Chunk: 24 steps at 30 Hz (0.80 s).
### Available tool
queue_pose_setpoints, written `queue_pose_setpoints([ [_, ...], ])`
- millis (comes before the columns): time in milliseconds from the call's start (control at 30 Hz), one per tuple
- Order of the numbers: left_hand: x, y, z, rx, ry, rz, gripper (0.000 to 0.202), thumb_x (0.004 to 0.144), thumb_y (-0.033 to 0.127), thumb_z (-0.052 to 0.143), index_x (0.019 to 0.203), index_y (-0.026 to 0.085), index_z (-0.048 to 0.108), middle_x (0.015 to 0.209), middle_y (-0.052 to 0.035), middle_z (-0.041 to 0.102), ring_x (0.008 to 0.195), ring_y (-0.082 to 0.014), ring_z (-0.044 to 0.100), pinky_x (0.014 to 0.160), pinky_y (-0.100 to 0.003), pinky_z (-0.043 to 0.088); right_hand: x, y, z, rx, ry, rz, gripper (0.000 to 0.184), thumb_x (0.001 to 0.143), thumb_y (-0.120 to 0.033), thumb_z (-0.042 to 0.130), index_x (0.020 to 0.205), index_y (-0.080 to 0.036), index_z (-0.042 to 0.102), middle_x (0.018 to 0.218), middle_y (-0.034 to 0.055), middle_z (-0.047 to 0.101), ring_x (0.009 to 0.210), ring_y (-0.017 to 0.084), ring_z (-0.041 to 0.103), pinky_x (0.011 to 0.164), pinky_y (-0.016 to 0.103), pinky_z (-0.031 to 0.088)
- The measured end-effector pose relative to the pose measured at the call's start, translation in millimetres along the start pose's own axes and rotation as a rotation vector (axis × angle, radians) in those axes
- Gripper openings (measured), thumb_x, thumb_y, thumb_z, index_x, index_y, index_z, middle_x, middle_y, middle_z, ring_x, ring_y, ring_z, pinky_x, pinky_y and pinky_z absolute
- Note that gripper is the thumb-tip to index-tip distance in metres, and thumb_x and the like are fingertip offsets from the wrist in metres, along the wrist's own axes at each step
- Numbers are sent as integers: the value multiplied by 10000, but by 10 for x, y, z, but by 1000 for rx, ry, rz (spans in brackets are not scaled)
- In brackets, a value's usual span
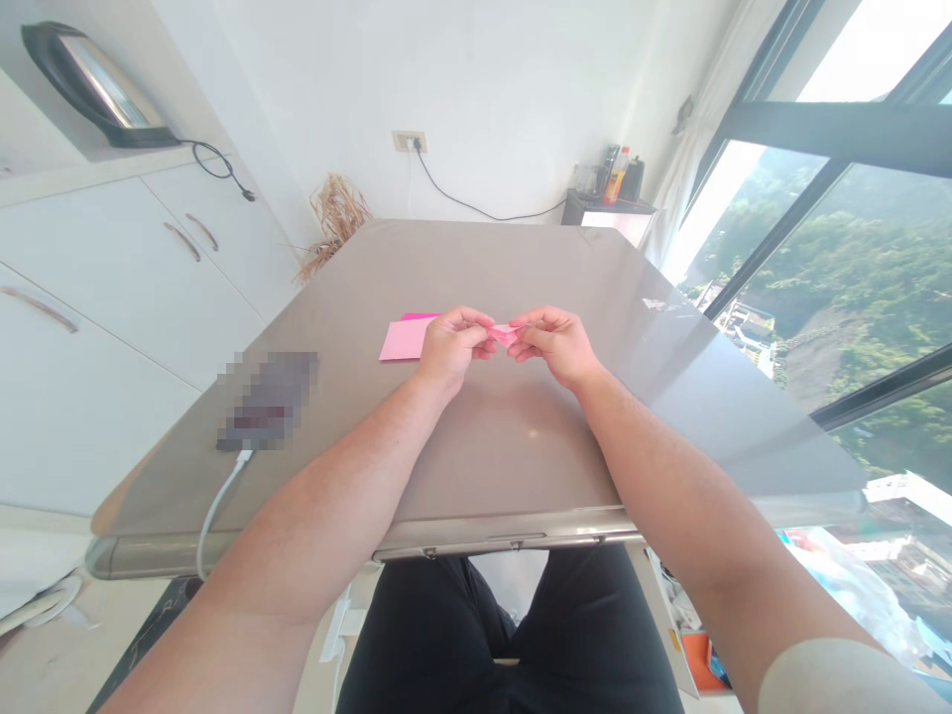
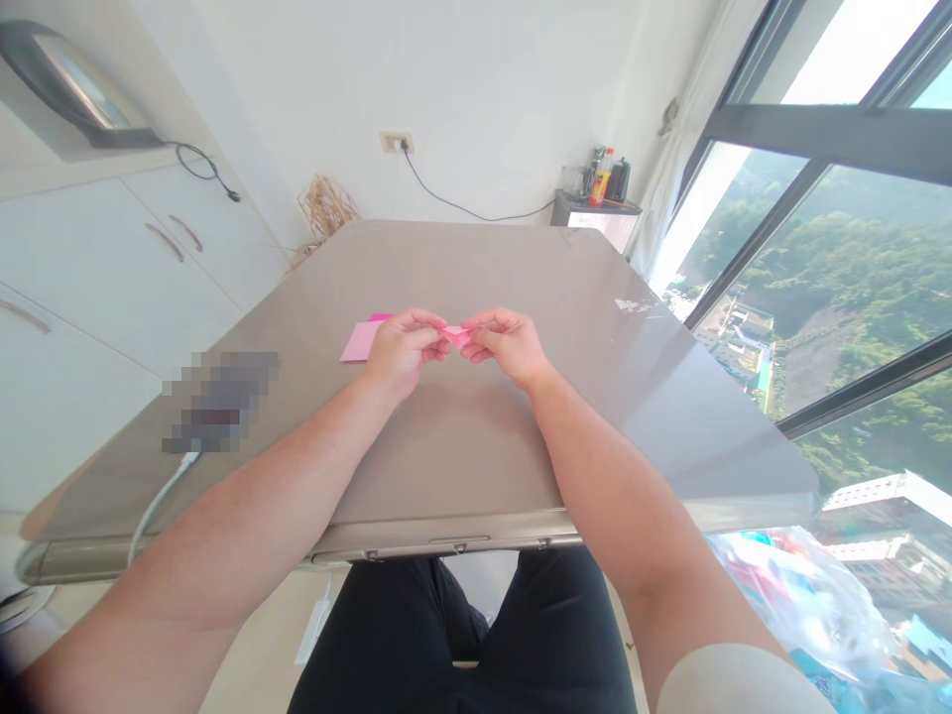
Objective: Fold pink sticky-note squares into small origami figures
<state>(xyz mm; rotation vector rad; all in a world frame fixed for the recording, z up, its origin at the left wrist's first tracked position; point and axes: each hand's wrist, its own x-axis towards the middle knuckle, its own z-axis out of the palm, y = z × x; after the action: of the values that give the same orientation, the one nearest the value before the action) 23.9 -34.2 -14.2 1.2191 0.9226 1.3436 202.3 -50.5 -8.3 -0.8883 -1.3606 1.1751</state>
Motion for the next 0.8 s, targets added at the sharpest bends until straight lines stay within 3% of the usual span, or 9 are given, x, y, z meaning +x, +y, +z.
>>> queue_pose_setpoints([
  [300,-18,36,-17,32,-24,-21,167,696,281,729,808,183,655,757,-42,720,645,-165,674,550,-268,482,-12,-30,1,-29,-6,-5,126,713,-271,705,815,-214,750,779,26,759,691,175,716,702,353,602],
  [433,-15,29,-20,100,10,-12,278,644,214,752,902,194,651,769,-35,725,647,-162,667,569,-274,493,-21,-43,9,-71,-10,-2,143,714,-271,681,818,-216,762,783,25,752,733,179,719,738,361,605],
  [533,-3,3,-27,163,34,38,267,653,205,728,914,182,678,789,-45,729,692,-165,670,608,-284,521,-23,-43,20,-93,-7,-3,138,711,-257,666,805,-215,759,806,24,747,753,186,725,731,348,601],
  [700,6,-32,-18,214,66,151,190,680,239,741,848,179,675,828,-43,729,743,-171,682,654,-302,559,-15,-36,57,-140,85,9,245,755,-325,709,974,-217,732,818,27,758,730,182,720,698,338,596],
  [800,8,-35,-11,225,77,190,168,691,244,741,827,182,664,826,-33,728,739,-166,686,697,-314,569,-13,-43,77,-230,123,35,246,754,-392,747,893,-189,740,840,55,761,725,172,706,697,323,586],
])
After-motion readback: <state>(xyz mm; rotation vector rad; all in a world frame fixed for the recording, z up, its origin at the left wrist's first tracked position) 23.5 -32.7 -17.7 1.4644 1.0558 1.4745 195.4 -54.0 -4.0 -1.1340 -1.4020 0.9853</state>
